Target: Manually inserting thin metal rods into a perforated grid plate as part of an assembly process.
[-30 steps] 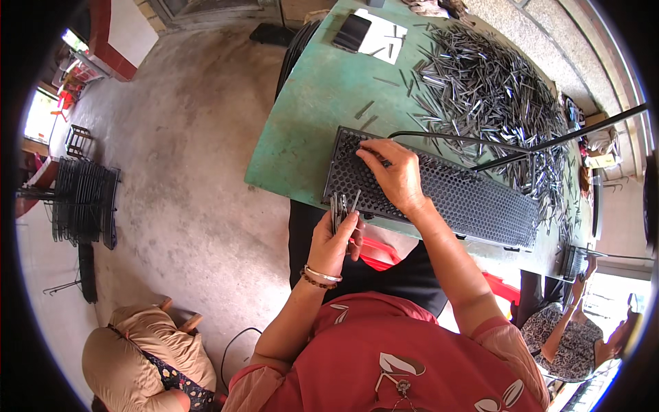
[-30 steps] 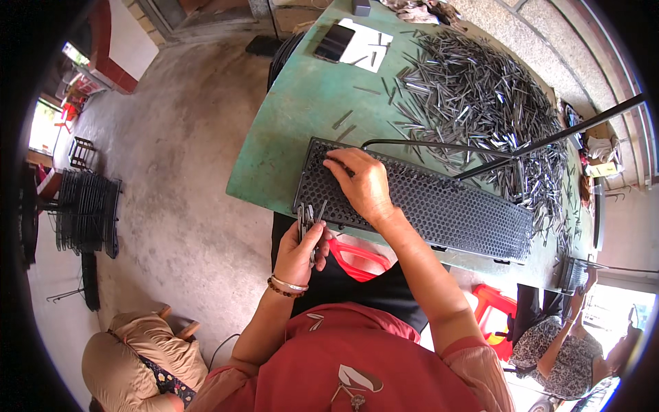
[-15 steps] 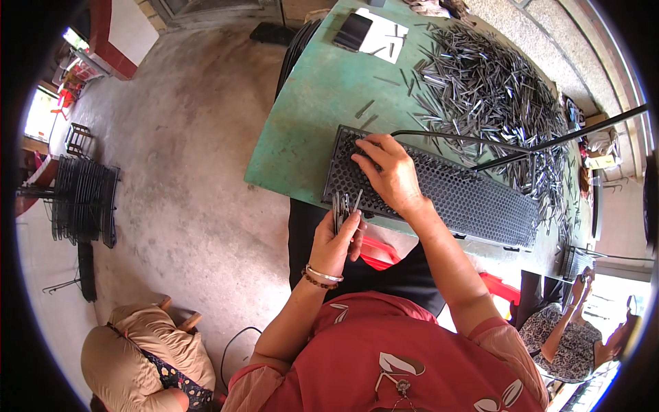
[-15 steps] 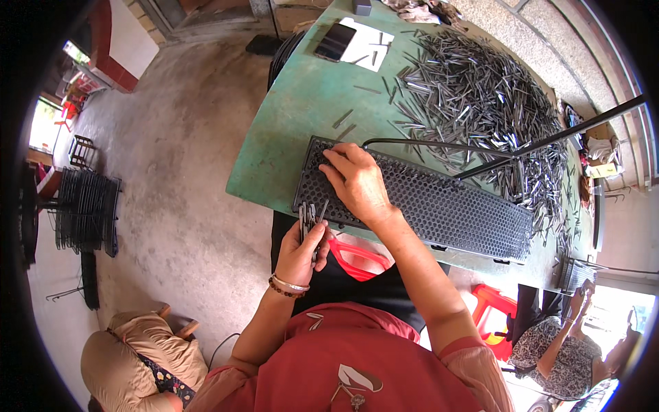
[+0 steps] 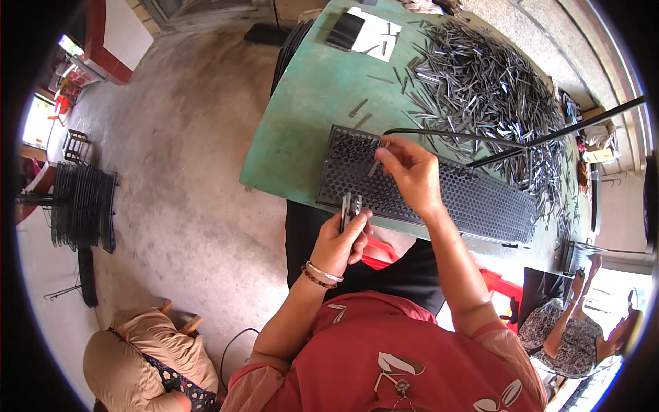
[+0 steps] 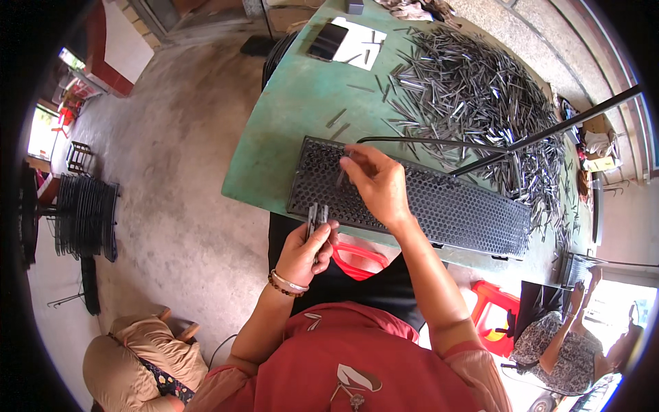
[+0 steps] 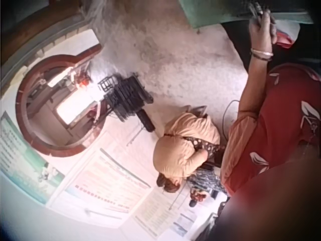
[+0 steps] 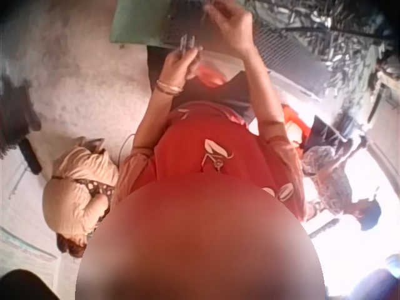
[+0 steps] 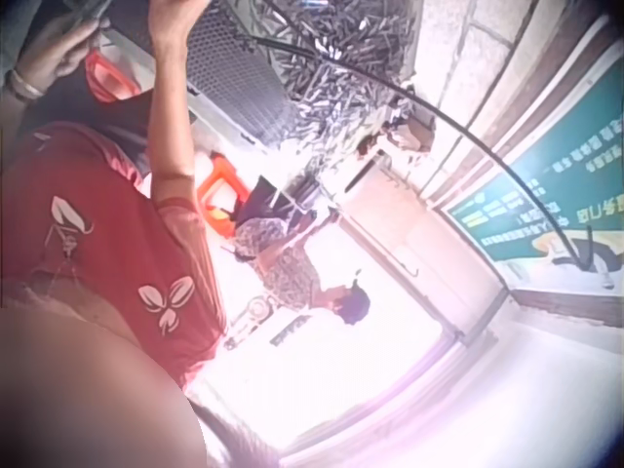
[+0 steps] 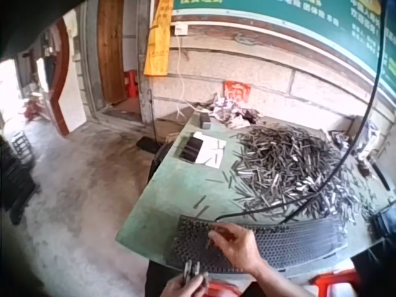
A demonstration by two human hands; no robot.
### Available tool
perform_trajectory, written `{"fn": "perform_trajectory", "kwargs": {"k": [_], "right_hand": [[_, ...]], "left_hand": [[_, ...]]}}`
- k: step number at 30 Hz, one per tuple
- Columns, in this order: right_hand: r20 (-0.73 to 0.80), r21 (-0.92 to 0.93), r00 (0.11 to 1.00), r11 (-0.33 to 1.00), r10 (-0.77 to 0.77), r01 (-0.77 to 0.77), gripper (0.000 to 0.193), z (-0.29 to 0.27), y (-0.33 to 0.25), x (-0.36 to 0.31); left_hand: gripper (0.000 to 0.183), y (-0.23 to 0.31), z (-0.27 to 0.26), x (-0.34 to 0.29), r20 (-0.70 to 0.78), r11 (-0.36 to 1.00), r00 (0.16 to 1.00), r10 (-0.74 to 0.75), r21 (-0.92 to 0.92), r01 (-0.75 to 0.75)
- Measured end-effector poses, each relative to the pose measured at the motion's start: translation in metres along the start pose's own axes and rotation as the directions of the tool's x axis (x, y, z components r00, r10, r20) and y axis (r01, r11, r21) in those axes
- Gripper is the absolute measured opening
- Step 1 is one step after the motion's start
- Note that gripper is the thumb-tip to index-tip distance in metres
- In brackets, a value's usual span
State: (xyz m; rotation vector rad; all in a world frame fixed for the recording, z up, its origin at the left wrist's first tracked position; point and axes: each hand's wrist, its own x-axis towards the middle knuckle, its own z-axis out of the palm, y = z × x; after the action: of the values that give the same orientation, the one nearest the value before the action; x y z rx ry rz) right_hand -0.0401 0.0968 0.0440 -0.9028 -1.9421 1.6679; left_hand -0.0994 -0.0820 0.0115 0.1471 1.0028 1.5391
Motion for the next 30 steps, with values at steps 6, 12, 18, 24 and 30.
{"fn": "perform_trajectory", "kwargs": {"k": [6, 12, 18, 24, 30], "right_hand": [[-0.121, -0.319, 0.911, 0.884, -0.395, 0.341, 0.025, 0.016, 0.025, 0.015], [-0.080, -0.550, 0.823, 0.713, -0.563, 0.434, 0.023, 0.018, 0.034, 0.013], [0.067, -0.698, 0.770, 0.522, -0.635, 0.491, 0.022, 0.019, 0.032, 0.011], [0.112, -0.353, 0.923, 0.853, -0.368, 0.383, 0.018, 0.017, 0.008, -0.021], [0.317, 0.115, 0.943, 0.983, 0.103, -0.146, 0.016, 0.019, 0.004, -0.034]], "left_hand": [[0.029, -0.011, -0.005, 0.000, 0.022, 0.993, 0.995, -0.100, 0.058, 0.099], [0.026, -0.008, -0.014, -0.001, -0.008, 0.994, 0.995, -0.100, 0.033, 0.100], [0.028, -0.003, -0.015, -0.003, -0.061, 0.996, 0.995, -0.083, 0.038, 0.086], [0.028, 0.000, -0.015, -0.006, -0.060, 0.998, 0.997, 0.054, -0.011, -0.055], [0.026, 0.003, -0.013, -0.007, -0.050, 0.994, 0.995, 0.089, 0.067, -0.086]]}}
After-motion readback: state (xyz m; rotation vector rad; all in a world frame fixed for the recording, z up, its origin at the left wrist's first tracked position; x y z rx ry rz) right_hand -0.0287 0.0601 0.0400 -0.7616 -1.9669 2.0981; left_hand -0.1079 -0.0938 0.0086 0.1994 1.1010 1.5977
